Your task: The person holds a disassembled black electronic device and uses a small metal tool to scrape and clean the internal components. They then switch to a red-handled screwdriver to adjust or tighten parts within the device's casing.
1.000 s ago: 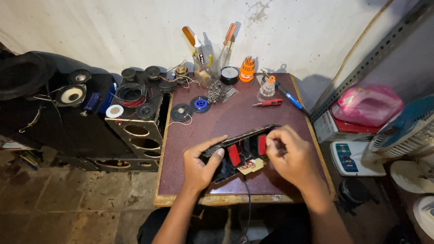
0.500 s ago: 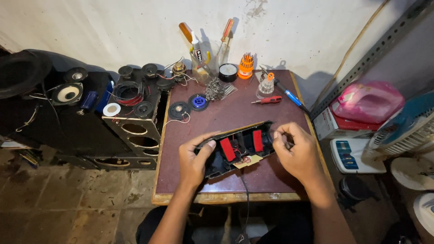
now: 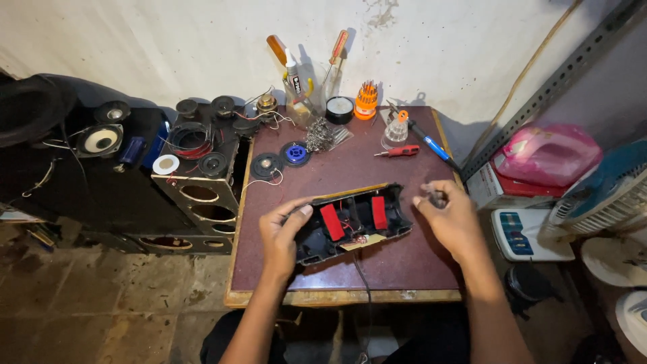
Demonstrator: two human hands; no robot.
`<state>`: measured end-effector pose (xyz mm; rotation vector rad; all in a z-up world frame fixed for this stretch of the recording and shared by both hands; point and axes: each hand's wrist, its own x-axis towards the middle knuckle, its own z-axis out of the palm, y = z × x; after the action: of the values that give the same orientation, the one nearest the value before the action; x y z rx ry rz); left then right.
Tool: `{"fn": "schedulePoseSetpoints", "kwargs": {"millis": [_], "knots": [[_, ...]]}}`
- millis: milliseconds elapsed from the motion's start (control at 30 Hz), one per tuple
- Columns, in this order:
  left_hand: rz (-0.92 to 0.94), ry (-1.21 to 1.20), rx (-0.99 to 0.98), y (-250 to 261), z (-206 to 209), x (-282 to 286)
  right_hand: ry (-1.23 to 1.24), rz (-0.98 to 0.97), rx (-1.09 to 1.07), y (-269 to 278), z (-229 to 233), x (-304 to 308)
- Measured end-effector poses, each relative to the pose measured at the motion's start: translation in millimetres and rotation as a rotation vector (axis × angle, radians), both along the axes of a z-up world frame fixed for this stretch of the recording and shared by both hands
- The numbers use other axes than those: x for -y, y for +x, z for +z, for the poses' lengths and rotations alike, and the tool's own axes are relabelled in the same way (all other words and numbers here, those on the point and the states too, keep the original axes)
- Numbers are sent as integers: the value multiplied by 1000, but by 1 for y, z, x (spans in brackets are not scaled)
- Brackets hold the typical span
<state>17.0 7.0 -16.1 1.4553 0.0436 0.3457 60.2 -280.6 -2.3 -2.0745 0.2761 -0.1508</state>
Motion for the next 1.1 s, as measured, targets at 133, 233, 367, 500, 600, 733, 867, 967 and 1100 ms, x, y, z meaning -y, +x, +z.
{"fn": "schedulePoseSetpoints", "kwargs": {"millis": [133, 233, 367, 500, 600, 733, 867, 967, 1100], "knots": [[21, -118, -38, -4, 4, 3, 34, 84, 12, 2, -10, -5], [30, -252, -50, -7, 11, 2, -101, 164, 185, 0, -9, -11], [-27, -309, 61, -8, 8, -3, 131, 206, 174, -7, 1, -16], [-44, -322, 104, -17, 31, 4, 790, 63, 138, -24, 5, -19], [-90, -349, 101, -15, 26, 1, 811, 195, 232, -19, -5, -12], [-88, -354, 157, -16, 25, 2, 769, 172, 224, -14, -44, 0], [-100, -241, 196, -20, 37, 2, 783, 164, 274, 3, -82, 22], [-127, -180, 159, -19, 43, -4, 771, 144, 280, -7, -56, 9], [-56, 22, -32, -25, 46, -10, 676, 134, 266, -18, -24, -17]]}}
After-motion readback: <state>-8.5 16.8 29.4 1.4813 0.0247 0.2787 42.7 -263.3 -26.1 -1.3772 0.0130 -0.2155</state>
